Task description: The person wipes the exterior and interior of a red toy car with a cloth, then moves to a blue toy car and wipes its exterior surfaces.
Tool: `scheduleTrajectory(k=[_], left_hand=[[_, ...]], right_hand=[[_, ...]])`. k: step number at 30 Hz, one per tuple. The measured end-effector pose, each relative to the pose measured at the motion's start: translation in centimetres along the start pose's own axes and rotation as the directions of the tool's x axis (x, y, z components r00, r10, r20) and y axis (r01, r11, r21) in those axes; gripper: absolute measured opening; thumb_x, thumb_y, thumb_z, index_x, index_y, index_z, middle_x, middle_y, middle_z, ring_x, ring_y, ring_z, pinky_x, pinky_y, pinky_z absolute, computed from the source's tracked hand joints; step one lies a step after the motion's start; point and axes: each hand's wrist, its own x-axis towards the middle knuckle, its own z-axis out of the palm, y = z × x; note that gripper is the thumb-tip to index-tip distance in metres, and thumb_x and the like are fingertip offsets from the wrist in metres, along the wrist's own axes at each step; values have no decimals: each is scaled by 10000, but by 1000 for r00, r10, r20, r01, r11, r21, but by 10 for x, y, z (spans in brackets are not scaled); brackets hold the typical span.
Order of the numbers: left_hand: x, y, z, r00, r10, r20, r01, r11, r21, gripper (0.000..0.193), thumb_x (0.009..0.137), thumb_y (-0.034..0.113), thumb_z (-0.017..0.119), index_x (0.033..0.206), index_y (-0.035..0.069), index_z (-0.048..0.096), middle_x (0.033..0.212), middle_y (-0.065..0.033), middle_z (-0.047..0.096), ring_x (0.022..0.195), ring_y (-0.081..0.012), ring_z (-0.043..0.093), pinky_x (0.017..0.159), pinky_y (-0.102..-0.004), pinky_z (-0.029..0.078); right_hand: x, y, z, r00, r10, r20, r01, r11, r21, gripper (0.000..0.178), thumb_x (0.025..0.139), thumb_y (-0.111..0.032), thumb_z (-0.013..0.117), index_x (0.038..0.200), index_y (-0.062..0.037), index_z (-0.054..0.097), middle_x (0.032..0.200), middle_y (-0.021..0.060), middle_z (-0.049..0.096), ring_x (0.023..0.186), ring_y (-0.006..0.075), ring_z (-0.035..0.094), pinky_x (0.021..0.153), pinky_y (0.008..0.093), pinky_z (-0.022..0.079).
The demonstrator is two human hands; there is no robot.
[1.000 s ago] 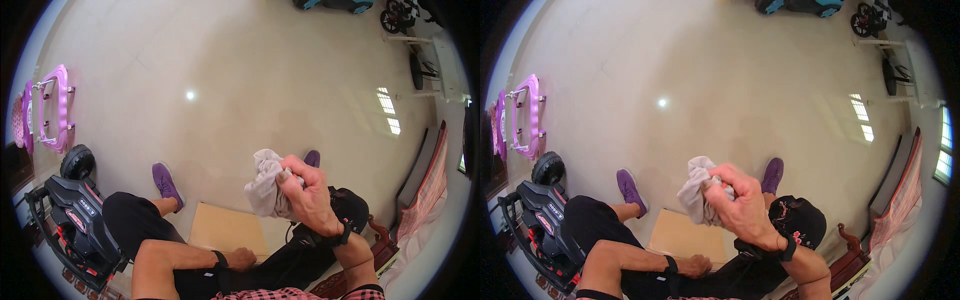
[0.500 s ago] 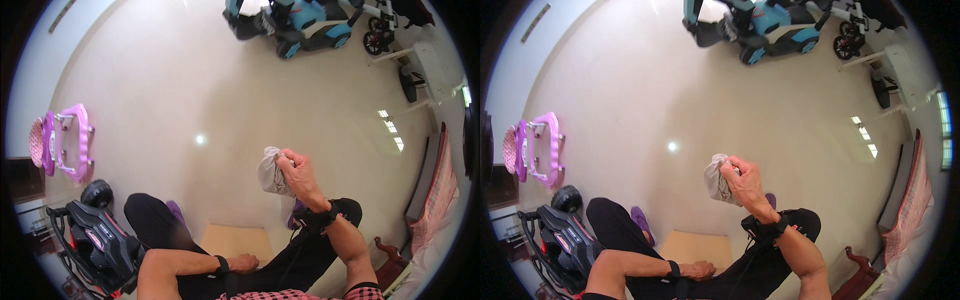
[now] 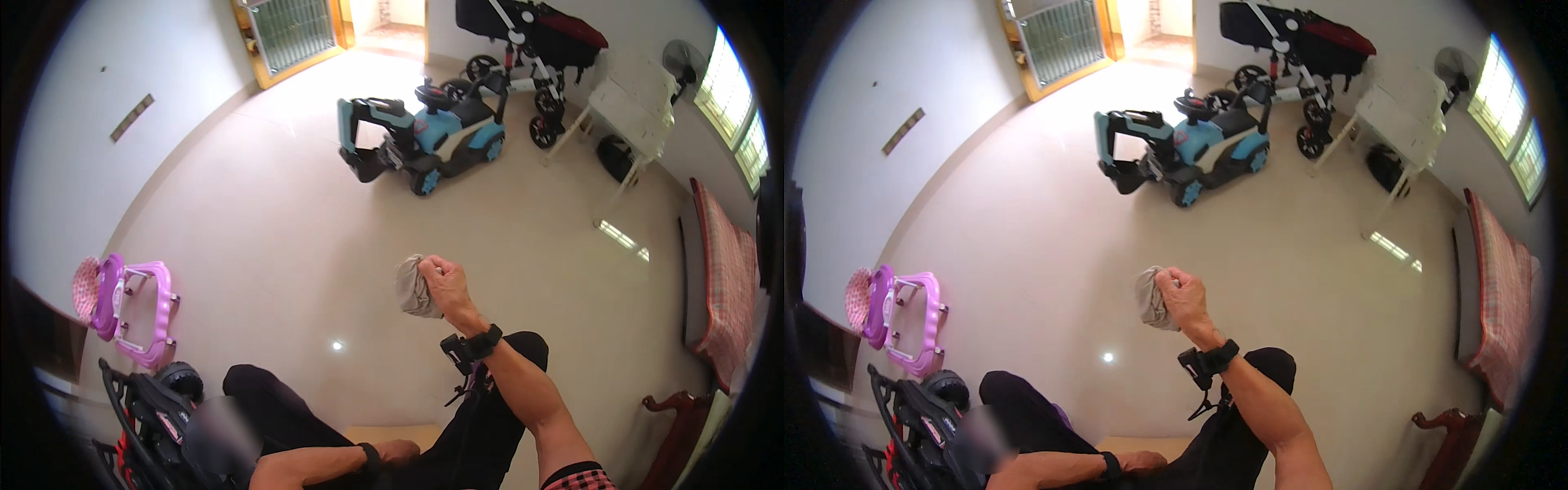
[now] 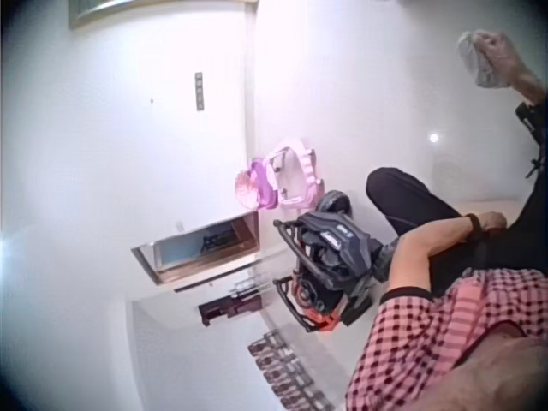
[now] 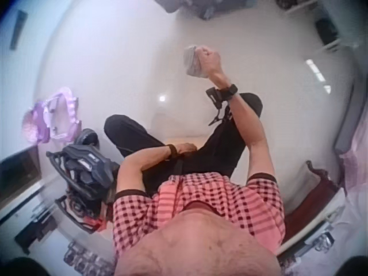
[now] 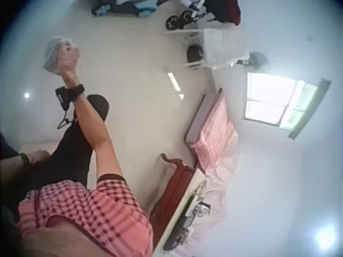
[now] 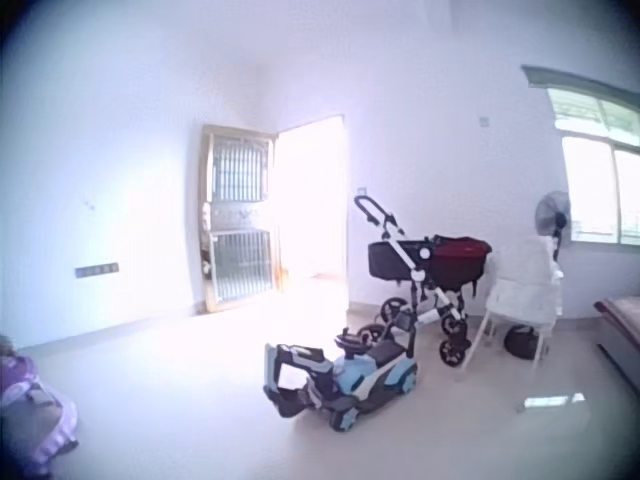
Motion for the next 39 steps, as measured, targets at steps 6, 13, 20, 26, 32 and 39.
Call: scheduleTrajectory(k=[6,13,20,26,32,39], left_hand=[[-2,-7,11,965,81,-248,-99,993,-62,396,858,281,544,1044,-53,644,1122,-277,631,1036,-400,612,882,-442,467],[6,-1,9,969,27,-247,-65,987,-147,363,880,276,535,1035,-30,657,1139,-237,638,1082,-382,593,940,-432,438],[28,-27,13,992,27,-121,-32,999,-38,375,910,264,502,1126,-4,650,1164,-247,628,1094,-383,596,937,-446,458],[-4,23,-17,993,-84,-79,72,988,-136,309,830,238,542,917,-17,694,950,-256,676,908,-437,662,774,-486,528],[2,22,-28,987,-145,73,152,984,-89,251,829,228,598,896,16,715,904,-222,689,867,-391,692,716,-484,556],[18,4,-48,986,-152,66,159,981,-112,260,825,215,606,930,1,709,924,-248,679,868,-407,689,694,-478,561]], right_hand=[[-17,-5,6,997,-69,23,70,996,-57,262,904,-247,594,805,-9,642,623,-76,458,593,34,384,500,244,325],[-31,26,8,998,-34,-56,20,974,-225,275,912,-236,585,772,-6,637,674,-74,509,632,46,434,541,248,377],[-23,96,-7,991,104,-81,-119,969,-217,317,865,-299,618,782,6,640,638,-8,571,617,75,486,547,273,424],[-24,51,47,967,220,132,-180,949,-260,251,895,-252,585,912,-17,672,648,23,568,631,77,503,559,280,437],[-12,28,61,920,285,269,-230,948,-219,225,875,-197,606,997,-16,663,750,42,551,670,95,520,606,262,442],[65,50,62,925,334,183,-291,929,-228,216,879,-203,613,958,-6,650,749,44,537,642,96,462,582,270,405]])
